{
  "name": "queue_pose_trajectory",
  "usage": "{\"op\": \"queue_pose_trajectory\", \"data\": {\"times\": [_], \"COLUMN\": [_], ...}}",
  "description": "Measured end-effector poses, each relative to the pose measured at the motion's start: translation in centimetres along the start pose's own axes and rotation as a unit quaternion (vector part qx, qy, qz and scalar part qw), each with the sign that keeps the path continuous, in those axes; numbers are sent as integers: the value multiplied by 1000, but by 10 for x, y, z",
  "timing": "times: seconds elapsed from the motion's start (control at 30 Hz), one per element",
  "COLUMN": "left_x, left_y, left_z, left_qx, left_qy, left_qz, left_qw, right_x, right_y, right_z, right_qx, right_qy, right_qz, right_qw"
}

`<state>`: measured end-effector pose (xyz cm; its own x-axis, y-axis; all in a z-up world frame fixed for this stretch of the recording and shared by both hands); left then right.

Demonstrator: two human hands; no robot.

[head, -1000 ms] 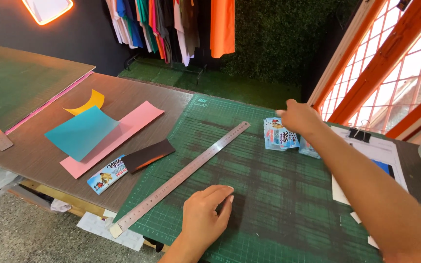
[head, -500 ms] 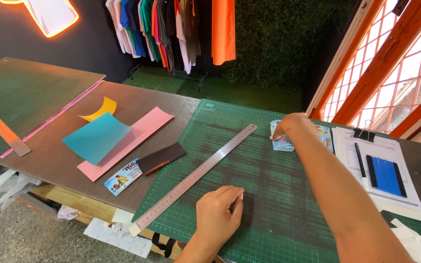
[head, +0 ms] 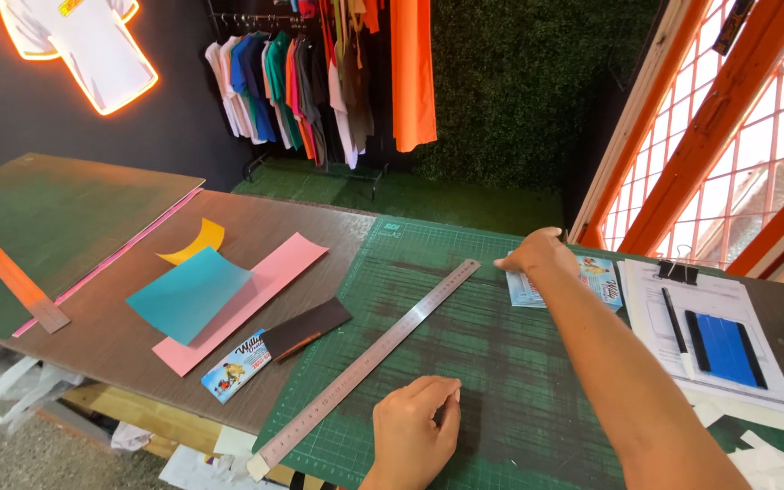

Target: Peeling printed stickers and adhering them to white paper backings on a cutting mat

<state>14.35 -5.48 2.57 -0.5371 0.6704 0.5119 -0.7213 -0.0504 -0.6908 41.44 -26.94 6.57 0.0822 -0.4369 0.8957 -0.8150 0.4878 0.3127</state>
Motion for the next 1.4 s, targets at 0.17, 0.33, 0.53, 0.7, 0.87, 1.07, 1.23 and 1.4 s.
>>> {"op": "queue_pose_trajectory", "data": {"times": [0.17,0.33,0.53,0.7,0.87,1.07,1.23,1.4], "left_x": [4,1,2,18,70,162,166,178], "left_y": [-2,2,2,-5,-11,-21,-8,-15], "left_z": [4,2,4,15,41,-83,-212,-215], "left_qx": [-3,13,-4,-21,-117,24,149,213], "left_qy": [-5,-7,-7,24,95,-217,-316,-316], "left_qz": [6,-1,12,30,168,135,-81,-112], "left_qw": [1000,1000,1000,999,974,966,933,918], "right_x": [-28,-31,-16,-2,-43,-90,-107,-107], "right_y": [-32,-45,-21,34,112,275,302,290], "right_z": [-6,-4,-1,-15,-76,-10,41,59], "right_qx": [37,19,11,128,567,792,809,771], "right_qy": [280,255,192,34,50,-38,-66,-108], "right_qz": [-141,-113,-67,64,213,134,48,31], "right_qw": [949,960,979,989,794,594,582,627]}}
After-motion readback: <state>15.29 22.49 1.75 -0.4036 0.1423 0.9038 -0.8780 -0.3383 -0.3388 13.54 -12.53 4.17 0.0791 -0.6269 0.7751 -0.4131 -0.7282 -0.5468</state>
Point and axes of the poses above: each hand's wrist, its own y-axis away from the middle knuckle, its own x-axis out of the back of the hand, z = x × y, the point moved 5 cm from there along -y, towards the middle knuckle, and after that the axes turned 7 degrees about -y, right-handed, at the moved point
